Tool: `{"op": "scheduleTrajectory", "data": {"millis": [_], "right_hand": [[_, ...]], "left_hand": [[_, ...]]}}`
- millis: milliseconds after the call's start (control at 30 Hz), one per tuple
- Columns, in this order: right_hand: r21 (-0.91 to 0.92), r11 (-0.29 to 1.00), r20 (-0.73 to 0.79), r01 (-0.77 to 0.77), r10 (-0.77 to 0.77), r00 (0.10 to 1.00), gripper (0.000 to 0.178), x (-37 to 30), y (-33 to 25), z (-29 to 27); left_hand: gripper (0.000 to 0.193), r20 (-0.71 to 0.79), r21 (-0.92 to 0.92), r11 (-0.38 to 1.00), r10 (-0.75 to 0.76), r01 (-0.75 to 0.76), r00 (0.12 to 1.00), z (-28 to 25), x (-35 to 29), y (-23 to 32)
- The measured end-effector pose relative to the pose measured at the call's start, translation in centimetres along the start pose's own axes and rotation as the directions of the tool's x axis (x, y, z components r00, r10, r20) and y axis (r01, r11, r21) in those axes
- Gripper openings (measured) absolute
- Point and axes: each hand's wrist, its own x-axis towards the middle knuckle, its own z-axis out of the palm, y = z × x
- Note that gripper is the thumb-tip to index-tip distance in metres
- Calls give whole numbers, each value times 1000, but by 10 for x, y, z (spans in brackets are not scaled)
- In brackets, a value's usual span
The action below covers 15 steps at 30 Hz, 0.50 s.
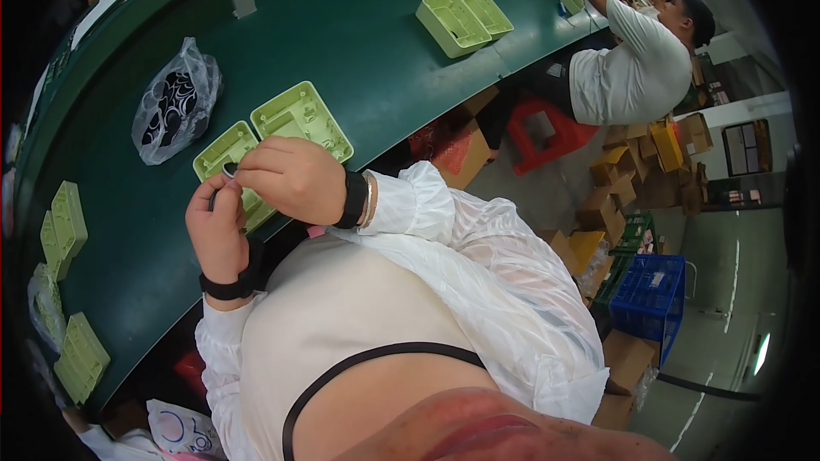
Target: The person picks up a speaker, peels off its adhesive backing, and presses it into a green plastic housing before setting it aside and repeating the process.
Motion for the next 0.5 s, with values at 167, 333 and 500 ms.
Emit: {"op": "scheduleTrajectory", "data": {"millis": [167,333,500], "right_hand": [[112,990,-10,-85,87,996,21,5,-6,1],[294,881,45,-369,373,927,13,8,-11,-6],[430,601,307,-674,605,735,12,13,-11,-19]], "left_hand": [[11,-45,131,981,151,-144,987,-1,3,-8],[11,-1,417,844,371,-336,929,17,-4,12],[11,139,570,664,503,-484,853,21,-17,28]]}}
